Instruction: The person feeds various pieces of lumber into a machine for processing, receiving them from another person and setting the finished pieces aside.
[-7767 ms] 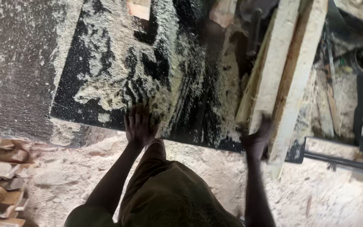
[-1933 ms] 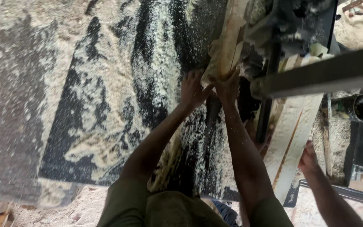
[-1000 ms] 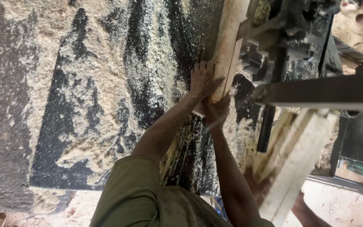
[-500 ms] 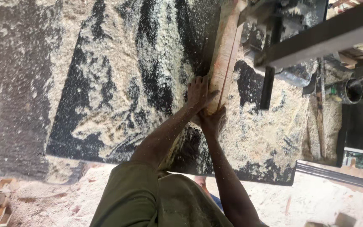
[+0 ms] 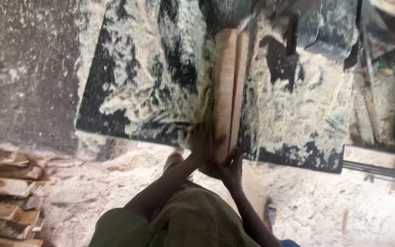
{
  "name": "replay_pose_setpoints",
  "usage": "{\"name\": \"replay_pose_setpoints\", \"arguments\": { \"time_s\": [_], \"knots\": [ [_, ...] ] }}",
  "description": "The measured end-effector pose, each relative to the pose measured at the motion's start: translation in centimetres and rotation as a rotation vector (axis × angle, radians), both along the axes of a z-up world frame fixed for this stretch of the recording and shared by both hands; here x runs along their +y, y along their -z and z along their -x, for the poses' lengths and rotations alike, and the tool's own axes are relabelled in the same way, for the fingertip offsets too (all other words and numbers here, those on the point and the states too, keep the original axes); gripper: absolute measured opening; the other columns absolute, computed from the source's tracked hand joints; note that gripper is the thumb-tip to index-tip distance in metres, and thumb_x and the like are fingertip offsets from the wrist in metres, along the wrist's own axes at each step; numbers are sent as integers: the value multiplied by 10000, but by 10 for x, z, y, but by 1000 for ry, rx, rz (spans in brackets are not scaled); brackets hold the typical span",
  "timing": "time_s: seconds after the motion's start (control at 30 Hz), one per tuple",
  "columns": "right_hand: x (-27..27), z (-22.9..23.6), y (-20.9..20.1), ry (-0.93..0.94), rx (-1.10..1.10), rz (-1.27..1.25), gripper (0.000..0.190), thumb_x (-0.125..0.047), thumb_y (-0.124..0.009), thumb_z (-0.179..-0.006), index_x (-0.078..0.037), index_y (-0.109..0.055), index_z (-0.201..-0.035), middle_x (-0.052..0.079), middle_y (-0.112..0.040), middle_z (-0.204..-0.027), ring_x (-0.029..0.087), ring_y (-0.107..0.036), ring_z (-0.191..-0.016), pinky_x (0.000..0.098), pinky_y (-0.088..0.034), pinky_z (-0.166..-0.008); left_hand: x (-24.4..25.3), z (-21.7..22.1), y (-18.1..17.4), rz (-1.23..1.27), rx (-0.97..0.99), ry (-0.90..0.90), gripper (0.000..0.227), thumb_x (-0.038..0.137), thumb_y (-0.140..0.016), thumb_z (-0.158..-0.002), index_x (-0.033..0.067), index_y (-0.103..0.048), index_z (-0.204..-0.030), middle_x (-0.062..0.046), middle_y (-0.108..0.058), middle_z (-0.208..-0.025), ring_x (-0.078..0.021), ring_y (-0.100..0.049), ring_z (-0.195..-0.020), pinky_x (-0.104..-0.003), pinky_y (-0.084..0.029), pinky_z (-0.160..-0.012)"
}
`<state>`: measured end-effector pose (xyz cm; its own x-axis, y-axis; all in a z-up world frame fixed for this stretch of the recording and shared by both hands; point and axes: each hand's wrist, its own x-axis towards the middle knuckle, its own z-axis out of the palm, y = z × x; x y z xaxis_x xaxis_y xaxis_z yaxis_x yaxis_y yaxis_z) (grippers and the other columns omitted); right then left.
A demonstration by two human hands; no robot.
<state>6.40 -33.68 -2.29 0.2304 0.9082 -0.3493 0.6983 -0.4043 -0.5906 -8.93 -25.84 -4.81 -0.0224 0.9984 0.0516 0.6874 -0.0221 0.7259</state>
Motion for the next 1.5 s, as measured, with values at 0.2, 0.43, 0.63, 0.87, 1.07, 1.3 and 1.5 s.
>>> {"name": "replay_pose_setpoints", "arguments": {
  "time_s": [0.2, 0.43, 0.63, 0.87, 1.07, 1.3, 1.5],
  "knots": [
    [-75, -43, 52, -56, 686, -48, 506, -224, -649, -992, -12, -461, -1412, 145, -639, -1189, 264, -678, -996, 390, -579, -777, -110, 23, -13, -64, -205, -69, 1037, 472, -848, -812, -4, -321, -1568, -241, -457, -1496, -471, -490, -1355, -623, -375, -1129],
    [-82, -103, 71, 360, 853, 228, 535, -407, -568, -1018, 8, -577, -1356, 258, -727, -1126, 344, -745, -905, 444, -633, -813, -138, -5, 56, 495, -978, -125, 866, 401, -894, -761, -19, -475, -1392, -185, -693, -1220, -290, -697, -1089, -407, -586, -894],
    [-53, -62, 20, -10, 94, -128, 946, -484, -764, -783, -74, -347, -1526, 192, -651, -1282, 343, -709, -1059, 474, -601, -834, -143, 20, 46, 515, -761, -206, 681, 416, -874, -768, -20, -645, -1238, -139, -763, -1092, -209, -740, -997, -314, -595, -818],
    [-40, -29, -2, -142, -200, -184, 1102, -453, -852, -714, -99, -170, -1505, 257, -495, -1390, 442, -619, -1125, 562, -607, -751, -118, 37, 3, 604, -1081, -250, 784, 486, -844, -751, -68, -594, -1246, -160, -749, -1091, -281, -743, -991, -373, -638, -846],
    [-41, -34, -1, -164, -160, -201, 845, -280, -734, -777, -128, -231, -1439, 225, -575, -1235, 384, -673, -1000, 506, -636, -671, -22, 89, -34, 517, -1080, -269, 743, 534, -666, -862, -84, -580, -1264, -192, -733, -1133, -325, -750, -1047, -410, -649, -915],
    [-44, -41, 6, -147, -177, -185, 833, -288, -748, -774, -173, -231, -1417, 200, -605, -1190, 364, -702, -939, 484, -643, -628, 203, 212, -41, 251, -1043, -89, 819, 633, -395, -1022, -109, -613, -1292, -256, -721, -1254, -352, -743, -1161, -427, -629, -1022],
    [-46, -42, -1, -94, -148, -149, 1055, -355, -820, -727, -240, -181, -1558, 208, -543, -1451, 421, -659, -1138, 528, -605, -817, 248, 188, -8, -303, 187, -478, 921, 701, -553, -964, 16, -424, -1568, -257, -629, -1370, -380, -598, -1271, -554, -419, -1189]
  ]
}}
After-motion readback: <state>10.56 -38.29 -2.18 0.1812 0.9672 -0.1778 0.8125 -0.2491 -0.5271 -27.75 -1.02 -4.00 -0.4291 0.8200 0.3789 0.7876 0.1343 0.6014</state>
